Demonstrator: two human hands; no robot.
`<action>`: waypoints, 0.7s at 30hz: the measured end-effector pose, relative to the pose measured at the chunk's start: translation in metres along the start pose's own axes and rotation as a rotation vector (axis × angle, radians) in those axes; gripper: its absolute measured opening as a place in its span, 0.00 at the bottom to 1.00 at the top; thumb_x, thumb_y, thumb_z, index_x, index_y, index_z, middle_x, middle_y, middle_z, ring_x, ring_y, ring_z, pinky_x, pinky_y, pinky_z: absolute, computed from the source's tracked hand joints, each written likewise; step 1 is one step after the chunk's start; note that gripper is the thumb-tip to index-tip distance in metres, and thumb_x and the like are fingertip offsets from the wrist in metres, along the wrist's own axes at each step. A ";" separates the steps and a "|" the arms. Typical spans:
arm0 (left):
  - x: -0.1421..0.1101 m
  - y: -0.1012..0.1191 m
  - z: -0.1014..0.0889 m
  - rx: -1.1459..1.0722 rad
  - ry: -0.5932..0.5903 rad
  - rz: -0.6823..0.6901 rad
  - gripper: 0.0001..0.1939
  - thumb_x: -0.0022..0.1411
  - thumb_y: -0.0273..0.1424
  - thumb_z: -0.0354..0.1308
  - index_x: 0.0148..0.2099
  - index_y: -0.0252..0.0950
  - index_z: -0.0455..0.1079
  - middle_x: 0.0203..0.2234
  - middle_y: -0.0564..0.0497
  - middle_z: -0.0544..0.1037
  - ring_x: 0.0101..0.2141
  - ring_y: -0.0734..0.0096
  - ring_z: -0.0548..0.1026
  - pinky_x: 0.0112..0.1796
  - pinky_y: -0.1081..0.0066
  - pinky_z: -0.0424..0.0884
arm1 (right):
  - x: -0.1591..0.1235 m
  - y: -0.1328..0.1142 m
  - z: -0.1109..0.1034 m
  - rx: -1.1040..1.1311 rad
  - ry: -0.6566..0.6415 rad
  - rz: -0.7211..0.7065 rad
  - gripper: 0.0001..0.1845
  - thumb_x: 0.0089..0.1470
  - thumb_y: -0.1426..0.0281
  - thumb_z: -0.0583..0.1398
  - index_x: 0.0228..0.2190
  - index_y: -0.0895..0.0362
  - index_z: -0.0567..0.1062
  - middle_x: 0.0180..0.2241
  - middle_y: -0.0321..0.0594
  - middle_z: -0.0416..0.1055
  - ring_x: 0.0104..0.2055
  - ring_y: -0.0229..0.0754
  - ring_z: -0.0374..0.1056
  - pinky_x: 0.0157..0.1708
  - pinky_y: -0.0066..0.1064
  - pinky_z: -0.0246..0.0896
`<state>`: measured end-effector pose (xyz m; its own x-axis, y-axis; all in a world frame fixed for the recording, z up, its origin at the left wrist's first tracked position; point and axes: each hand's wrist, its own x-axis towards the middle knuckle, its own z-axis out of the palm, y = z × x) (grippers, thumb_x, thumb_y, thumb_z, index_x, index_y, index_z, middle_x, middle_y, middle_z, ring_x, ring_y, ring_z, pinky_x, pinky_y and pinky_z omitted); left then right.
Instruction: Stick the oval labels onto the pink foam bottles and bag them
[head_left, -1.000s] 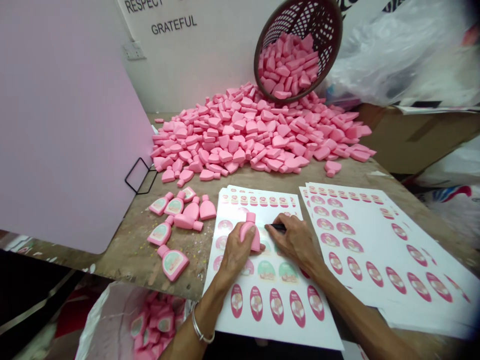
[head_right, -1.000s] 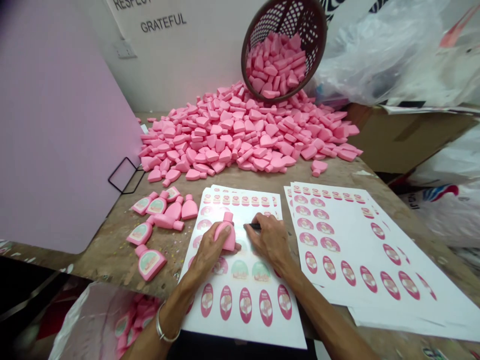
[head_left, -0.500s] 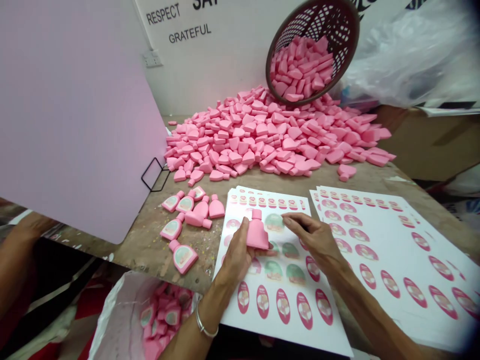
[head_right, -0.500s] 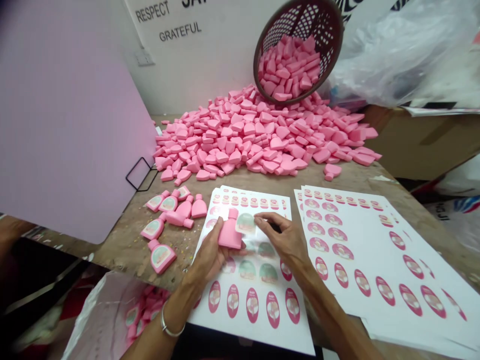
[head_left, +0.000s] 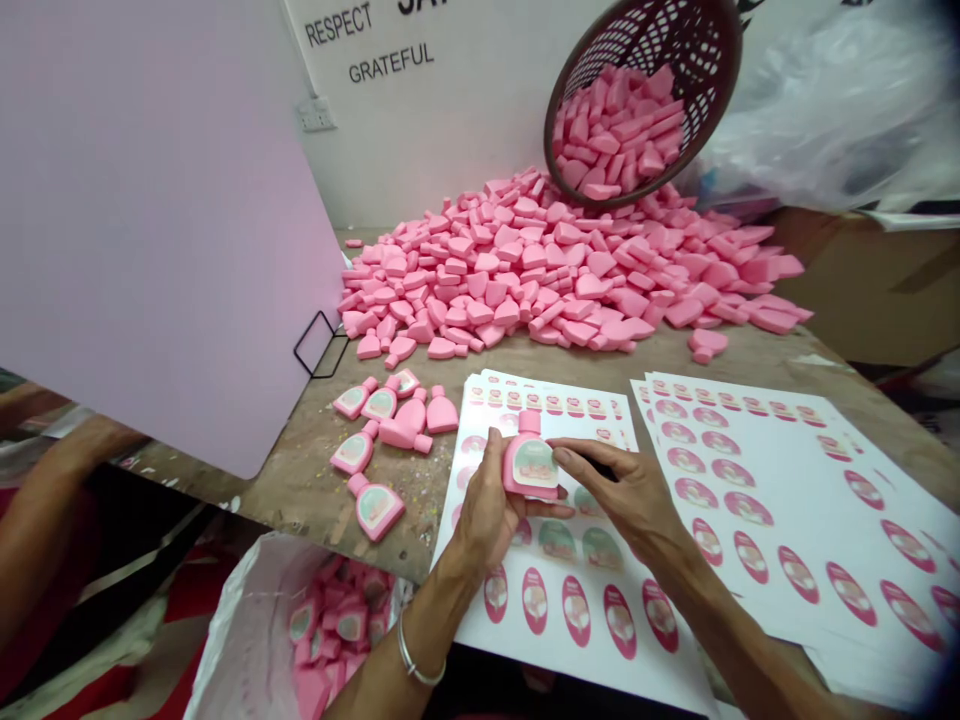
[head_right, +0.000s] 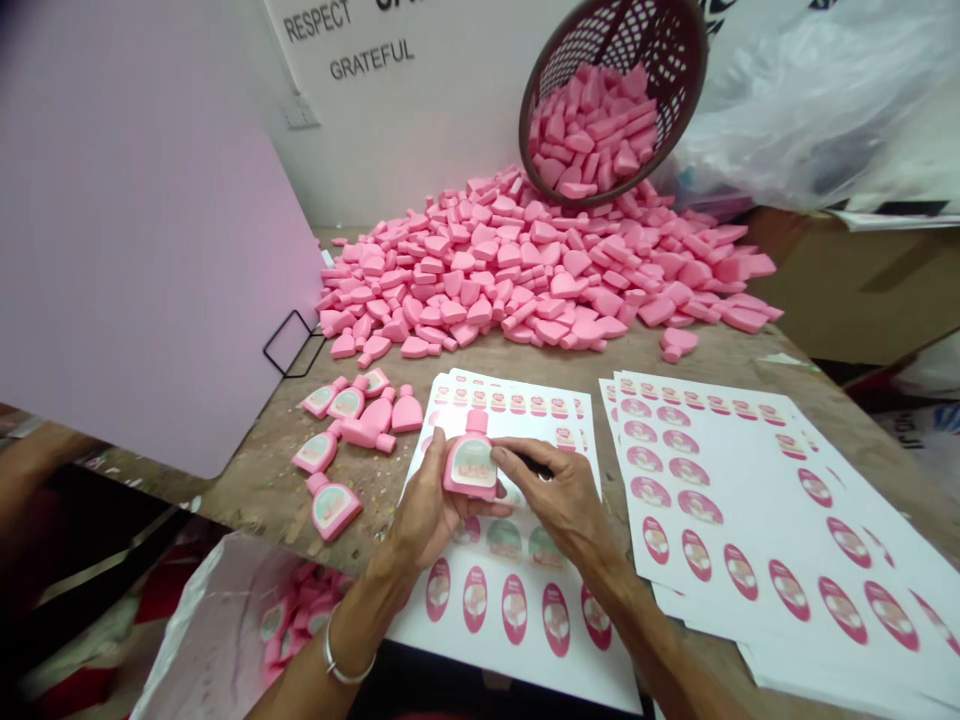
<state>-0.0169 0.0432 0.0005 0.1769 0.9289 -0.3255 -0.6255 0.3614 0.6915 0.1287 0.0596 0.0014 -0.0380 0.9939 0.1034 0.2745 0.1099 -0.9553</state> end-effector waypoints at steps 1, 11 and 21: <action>0.000 0.000 0.000 -0.005 0.003 -0.001 0.27 0.67 0.47 0.44 0.44 0.28 0.72 0.31 0.43 0.79 0.32 0.63 0.79 0.35 0.63 0.78 | 0.000 -0.001 0.000 -0.007 0.006 -0.010 0.14 0.47 0.58 0.64 0.32 0.53 0.82 0.34 0.40 0.80 0.36 0.48 0.75 0.39 0.39 0.72; 0.001 0.000 -0.004 -0.021 -0.068 0.010 0.23 0.64 0.47 0.51 0.44 0.29 0.71 0.33 0.44 0.78 0.34 0.64 0.78 0.38 0.62 0.77 | 0.000 -0.002 0.006 -0.111 0.048 -0.090 0.13 0.50 0.58 0.63 0.32 0.53 0.82 0.31 0.39 0.79 0.32 0.44 0.74 0.32 0.34 0.69; -0.010 0.003 -0.002 0.175 -0.202 0.034 0.17 0.54 0.31 0.64 0.45 0.34 0.67 0.34 0.50 0.74 0.36 0.69 0.75 0.42 0.61 0.74 | 0.010 0.001 -0.001 -0.355 0.060 -0.138 0.37 0.42 0.53 0.66 0.52 0.54 0.71 0.47 0.47 0.74 0.47 0.54 0.71 0.44 0.44 0.67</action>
<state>-0.0226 0.0345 0.0046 0.3172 0.9318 -0.1765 -0.4958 0.3216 0.8067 0.1298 0.0698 0.0016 -0.0442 0.9670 0.2508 0.5865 0.2283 -0.7771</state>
